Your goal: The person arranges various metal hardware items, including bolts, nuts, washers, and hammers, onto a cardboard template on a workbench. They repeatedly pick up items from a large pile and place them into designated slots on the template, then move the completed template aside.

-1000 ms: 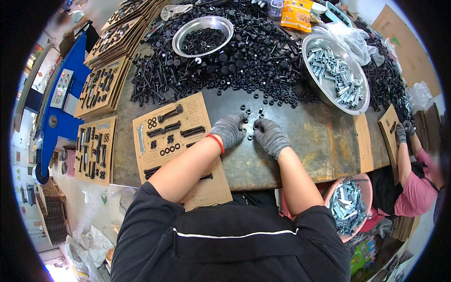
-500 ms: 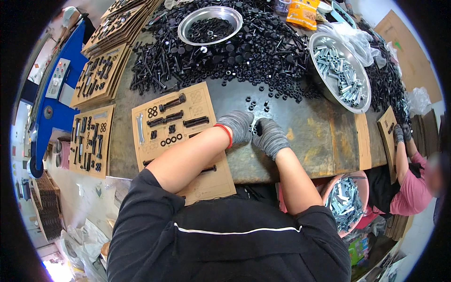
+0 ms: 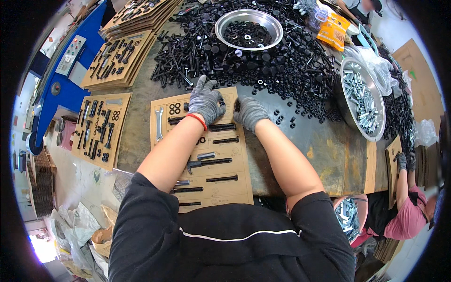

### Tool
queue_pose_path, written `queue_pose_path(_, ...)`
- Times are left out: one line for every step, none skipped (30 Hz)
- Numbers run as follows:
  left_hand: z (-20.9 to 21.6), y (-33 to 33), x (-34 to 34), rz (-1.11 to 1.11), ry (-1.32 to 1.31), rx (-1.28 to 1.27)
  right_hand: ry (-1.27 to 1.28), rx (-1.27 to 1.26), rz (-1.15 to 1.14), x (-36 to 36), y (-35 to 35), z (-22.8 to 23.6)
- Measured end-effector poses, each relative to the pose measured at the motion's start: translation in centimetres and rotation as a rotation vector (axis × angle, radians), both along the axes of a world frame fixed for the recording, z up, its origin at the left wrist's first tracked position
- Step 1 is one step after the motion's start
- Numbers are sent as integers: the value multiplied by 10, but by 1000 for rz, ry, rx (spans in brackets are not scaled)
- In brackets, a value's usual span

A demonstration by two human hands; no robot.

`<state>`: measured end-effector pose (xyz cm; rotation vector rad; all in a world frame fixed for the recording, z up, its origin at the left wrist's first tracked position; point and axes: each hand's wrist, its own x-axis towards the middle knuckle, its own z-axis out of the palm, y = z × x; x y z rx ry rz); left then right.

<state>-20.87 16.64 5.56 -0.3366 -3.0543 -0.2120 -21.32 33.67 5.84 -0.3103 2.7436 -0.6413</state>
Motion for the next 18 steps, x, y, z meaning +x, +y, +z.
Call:
queue_pose_path(6,0,1,9,-4,15,-41,15,5,-11,-8,-8)
queue_pose_path(10,1,2,14,-8,30,-42,31,23,-24,-12,-15)
queue_pose_path(10,0,3,27,-15,45,-47,47,48,-32,-17,-16)
queue_pose_path(9,-2,1,22,-13,32,-52,63,69,-35,-20,-18)
queue_pose_path(10,-3,0,12,-40,26,-56,48,65,-35,-20,-22)
queue_pose_path(13,-3,-1,0,-68,19,-62,31,61,-34,-20,-22)
queue_pose_path(16,-4,-2,-13,-93,12,-63,16,54,-30,-20,-13)
queue_pose_path(10,-6,-1,-9,-29,16,10,17,36,-17,-18,-6)
queue_pose_path(14,-3,4,-1,10,19,124,-99,-1,-1,-6,5)
queue_pose_path(15,-5,8,-23,32,70,253,-183,-56,12,8,5)
queue_pose_path(16,-1,9,-52,52,129,385,-257,-117,23,28,5)
queue_pose_path(25,6,14,-128,40,250,476,-227,-171,32,55,0)
queue_pose_path(26,17,20,-209,67,364,565,-189,-221,40,87,-7)
queue_pose_path(40,35,26,-195,-162,413,497,-132,-293,46,118,-11)
queue_pose_path(51,55,33,-174,-392,457,425,-75,-360,54,142,-14)
queue_pose_path(48,72,37,-212,-404,460,283,-85,-450,60,157,-13)
queue_pose_path(39,90,40,-249,-416,464,139,-94,-536,67,166,-14)
queue_pose_path(23,111,38,-235,-412,447,276,-130,-504,77,166,-14)
